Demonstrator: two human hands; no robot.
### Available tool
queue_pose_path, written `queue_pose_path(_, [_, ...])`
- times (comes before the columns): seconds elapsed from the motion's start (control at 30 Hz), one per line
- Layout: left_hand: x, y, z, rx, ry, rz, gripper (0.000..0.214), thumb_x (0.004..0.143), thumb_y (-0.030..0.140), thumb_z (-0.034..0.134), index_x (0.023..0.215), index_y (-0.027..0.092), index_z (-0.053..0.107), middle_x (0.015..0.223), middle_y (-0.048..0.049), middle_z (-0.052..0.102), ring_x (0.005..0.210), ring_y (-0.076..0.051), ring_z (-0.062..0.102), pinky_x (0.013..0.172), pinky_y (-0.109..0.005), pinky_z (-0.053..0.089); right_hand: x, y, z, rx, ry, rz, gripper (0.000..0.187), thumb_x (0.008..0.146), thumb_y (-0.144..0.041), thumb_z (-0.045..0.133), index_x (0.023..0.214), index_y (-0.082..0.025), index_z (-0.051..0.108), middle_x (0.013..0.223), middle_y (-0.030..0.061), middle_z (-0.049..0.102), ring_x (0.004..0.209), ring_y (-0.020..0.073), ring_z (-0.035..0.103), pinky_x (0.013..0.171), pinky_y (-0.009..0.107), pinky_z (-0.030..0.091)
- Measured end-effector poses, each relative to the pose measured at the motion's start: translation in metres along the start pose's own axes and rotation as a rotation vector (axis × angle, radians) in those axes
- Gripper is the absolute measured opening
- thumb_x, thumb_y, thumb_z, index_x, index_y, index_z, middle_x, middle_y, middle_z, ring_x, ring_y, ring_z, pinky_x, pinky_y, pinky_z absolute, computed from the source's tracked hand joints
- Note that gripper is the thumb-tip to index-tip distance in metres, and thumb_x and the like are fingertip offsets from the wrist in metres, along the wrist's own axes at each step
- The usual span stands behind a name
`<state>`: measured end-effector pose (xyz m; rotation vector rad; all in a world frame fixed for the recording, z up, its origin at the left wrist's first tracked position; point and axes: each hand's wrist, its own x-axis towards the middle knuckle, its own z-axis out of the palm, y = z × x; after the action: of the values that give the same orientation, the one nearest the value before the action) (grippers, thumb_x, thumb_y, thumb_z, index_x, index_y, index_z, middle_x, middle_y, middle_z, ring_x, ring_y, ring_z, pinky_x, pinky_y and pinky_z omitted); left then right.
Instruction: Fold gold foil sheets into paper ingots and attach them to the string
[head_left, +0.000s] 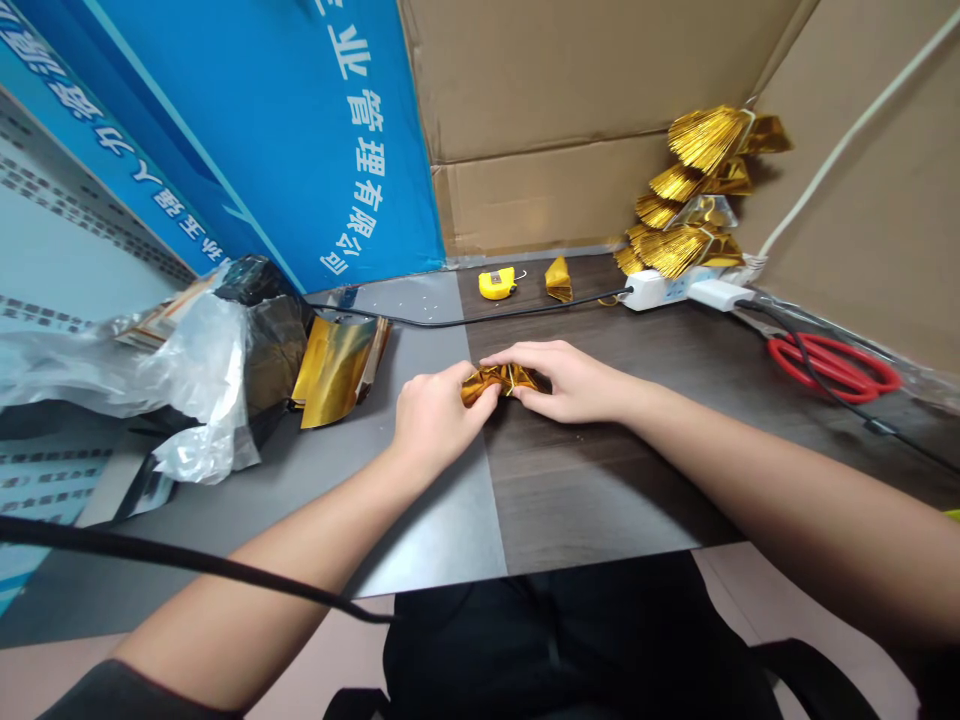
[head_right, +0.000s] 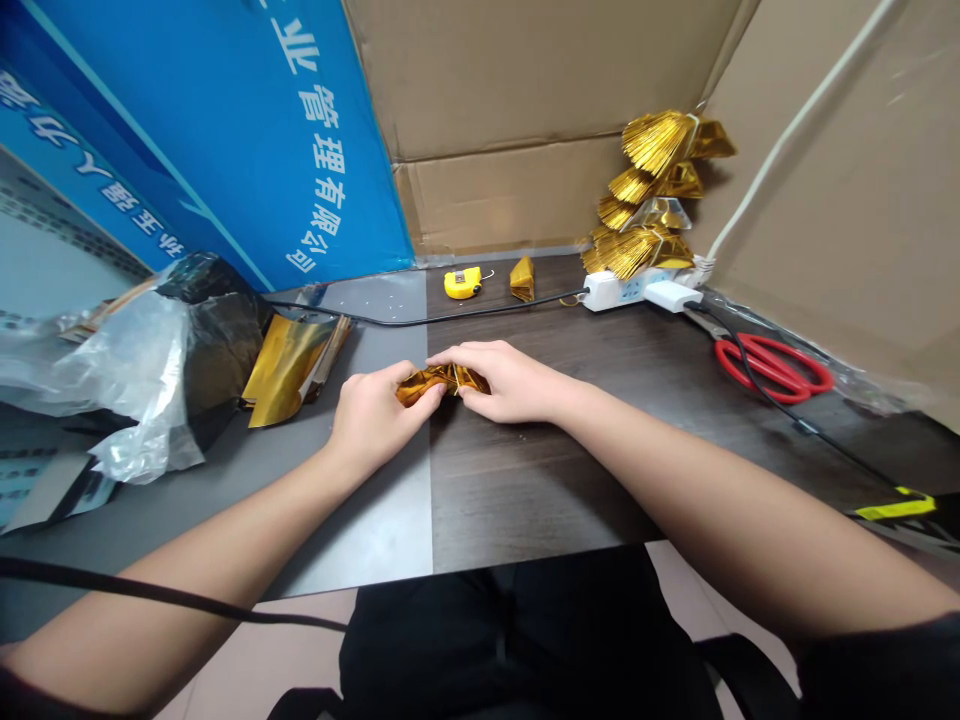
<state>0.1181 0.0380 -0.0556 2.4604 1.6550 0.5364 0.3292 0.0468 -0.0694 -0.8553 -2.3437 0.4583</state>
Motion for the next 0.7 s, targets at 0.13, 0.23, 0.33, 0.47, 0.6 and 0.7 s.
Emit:
queue_pose_path(0.13, [0.0008, 0.0017, 0.0006, 0.031, -0.046, -0.003, 0.03, 0.091, 0.048, 0.06, 0.085, 0.021, 0.071, 0.076, -0.0054, 0.074, 0.07, -0.022, 0.067, 0.06, -0.028, 0.028, 0.0007, 0.0016, 0.0023, 0.029, 0.011, -0.007, 0.046, 0.084, -0.01, 0.053, 0.128, -0.017, 0.062, 0.12, 0.0103, 0.073, 0.105, 0.0224, 0.071, 0.091, 0.036, 0.056])
queue_pose_path(0.23, [0.0016, 0.002, 0.0014, 0.074, -0.077, -0.001, 0.032, 0.093, 0.049, 0.058, 0.095, 0.021, 0.073, 0.085, -0.0078, 0.077, 0.077, -0.026, 0.071, 0.061, -0.029, 0.032, 0.001, 0.0016, 0.0042, 0.03, 0.02, -0.002, 0.045, 0.084, -0.009, 0.053, 0.127, -0.016, 0.063, 0.115, 0.0098, 0.074, 0.099, 0.0214, 0.071, 0.087, 0.035, 0.056])
queue_pose_path(0.33, [0.0022, 0.0009, 0.0015, 0.083, -0.123, 0.031, 0.034, 0.095, 0.05, 0.056, 0.103, 0.021, 0.072, 0.094, -0.0085, 0.078, 0.086, -0.028, 0.073, 0.065, -0.03, 0.039, 0.0008, 0.0019, 0.0056, 0.022, 0.004, -0.006, 0.04, 0.088, -0.012, 0.052, 0.127, -0.016, 0.064, 0.11, 0.0099, 0.073, 0.093, 0.0205, 0.07, 0.084, 0.035, 0.056])
queue_pose_path(0.47, [0.0022, 0.0002, 0.0018, 0.095, -0.155, 0.077, 0.033, 0.098, 0.049, 0.052, 0.11, 0.023, 0.069, 0.101, -0.0056, 0.078, 0.094, -0.028, 0.074, 0.071, -0.031, 0.046, 0.0005, 0.0038, 0.0076, 0.011, 0.018, -0.017, 0.034, 0.092, -0.015, 0.054, 0.124, -0.017, 0.064, 0.109, 0.0101, 0.072, 0.095, 0.0212, 0.069, 0.085, 0.037, 0.056])
queue_pose_path(0.6, [0.0, 0.0026, 0.0014, 0.127, -0.171, 0.131, 0.029, 0.101, 0.044, 0.045, 0.114, 0.024, 0.061, 0.104, -0.0046, 0.077, 0.096, -0.027, 0.073, 0.071, -0.032, 0.047, 0.0005, 0.0068, 0.0066, 0.0, 0.006, 0.002, 0.034, 0.094, -0.019, 0.057, 0.126, -0.019, 0.064, 0.111, 0.0098, 0.072, 0.099, 0.0219, 0.069, 0.088, 0.038, 0.055])
queue_pose_path(0.7, [-0.0023, 0.0034, -0.0014, 0.151, -0.172, 0.14, 0.022, 0.101, 0.038, 0.044, 0.111, 0.022, 0.056, 0.101, -0.0049, 0.075, 0.091, -0.027, 0.073, 0.066, -0.032, 0.045, -0.0001, 0.0087, 0.0032, 0.005, -0.024, 0.032, 0.038, 0.094, -0.019, 0.058, 0.132, -0.019, 0.063, 0.113, 0.0097, 0.072, 0.097, 0.0209, 0.069, 0.087, 0.037, 0.055])
